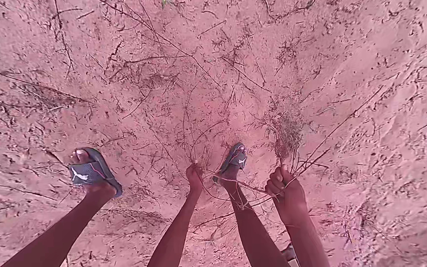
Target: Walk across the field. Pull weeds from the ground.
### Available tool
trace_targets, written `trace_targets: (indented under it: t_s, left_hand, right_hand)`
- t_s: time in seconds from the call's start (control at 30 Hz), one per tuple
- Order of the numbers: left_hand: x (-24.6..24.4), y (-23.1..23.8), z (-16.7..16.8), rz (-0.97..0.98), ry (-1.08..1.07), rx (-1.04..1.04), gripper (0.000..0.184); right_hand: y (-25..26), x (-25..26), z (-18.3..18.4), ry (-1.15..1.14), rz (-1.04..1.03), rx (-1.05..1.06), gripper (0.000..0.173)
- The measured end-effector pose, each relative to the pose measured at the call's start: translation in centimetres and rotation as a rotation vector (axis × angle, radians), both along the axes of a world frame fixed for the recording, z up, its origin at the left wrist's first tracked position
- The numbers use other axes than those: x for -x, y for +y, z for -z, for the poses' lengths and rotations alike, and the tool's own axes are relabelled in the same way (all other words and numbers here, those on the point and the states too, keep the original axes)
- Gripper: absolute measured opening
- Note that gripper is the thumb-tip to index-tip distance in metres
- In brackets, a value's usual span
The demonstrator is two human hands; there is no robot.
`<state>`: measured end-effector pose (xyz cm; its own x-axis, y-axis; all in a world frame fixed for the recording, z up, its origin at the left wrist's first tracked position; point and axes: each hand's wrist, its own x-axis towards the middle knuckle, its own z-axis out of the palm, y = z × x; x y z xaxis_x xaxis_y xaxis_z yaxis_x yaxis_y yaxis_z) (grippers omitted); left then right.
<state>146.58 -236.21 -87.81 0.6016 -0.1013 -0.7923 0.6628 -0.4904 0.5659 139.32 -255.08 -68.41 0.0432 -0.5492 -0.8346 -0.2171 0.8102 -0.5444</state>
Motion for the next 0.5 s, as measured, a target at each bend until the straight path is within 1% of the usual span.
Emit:
trace_targets:
  t_s: [0.03,0.07,0.1,0.17,0.2,0.23,0.27,0.3,0.37,0.4,0.43,0.47,0.5]
  left_hand:
    - [-0.3,0.5,0.5,-0.140,0.024,-0.006,0.030]
    - [-0.6,1.0,0.8,-0.236,0.065,-0.017,0.031]
    - [-1.1,1.3,1.0,-0.311,0.111,0.004,0.028]
    - [-1.2,2.4,0.7,-0.321,0.156,0.092,0.027]
    - [-1.4,2.6,0.6,-0.297,0.165,0.115,0.029]
    - [-1.7,2.7,0.5,-0.275,0.170,0.120,0.030]
    - [-2.2,2.5,0.3,-0.260,0.151,0.100,0.031]
    - [-3.0,2.3,0.2,-0.253,0.127,0.084,0.030]
    - [-3.7,2.1,-0.1,-0.282,0.128,0.050,0.032]
    - [-3.8,2.2,-0.1,-0.300,0.163,0.034,0.029]
    - [-3.8,2.5,0.0,-0.328,0.198,0.046,0.027]
    - [-3.7,2.8,0.4,-0.359,0.211,0.037,0.028]
    - [-3.7,3.3,0.7,-0.402,0.231,0.032,0.027]
  right_hand:
    - [1.3,-0.9,1.3,0.053,-0.102,-0.045,0.048]
    - [2.8,-1.8,3.0,0.107,-0.218,-0.048,0.044]
    - [3.8,-2.5,5.5,0.163,-0.400,-0.008,0.039]
    - [5.3,-2.8,10.4,0.316,-0.943,0.070,0.024]
    - [5.7,-2.8,12.5,0.350,-1.209,0.066,0.024]
    - [6.3,-2.9,14.4,0.362,-1.435,0.027,0.030]
    - [7.3,-2.8,16.3,0.355,-1.602,0.020,0.036]
    - [8.5,-2.4,18.0,0.322,-1.704,0.049,0.040]
    - [11.6,-1.4,20.1,0.286,-1.789,0.164,0.040]
    - [13.0,-1.1,20.9,0.301,-1.786,0.264,0.037]
    - [14.2,-1.1,21.6,0.327,-1.749,0.365,0.033]
    - [15.3,-1.2,22.3,0.330,-1.692,0.472,0.029]
    - [16.2,-1.1,23.0,0.307,-1.646,0.580,0.028]
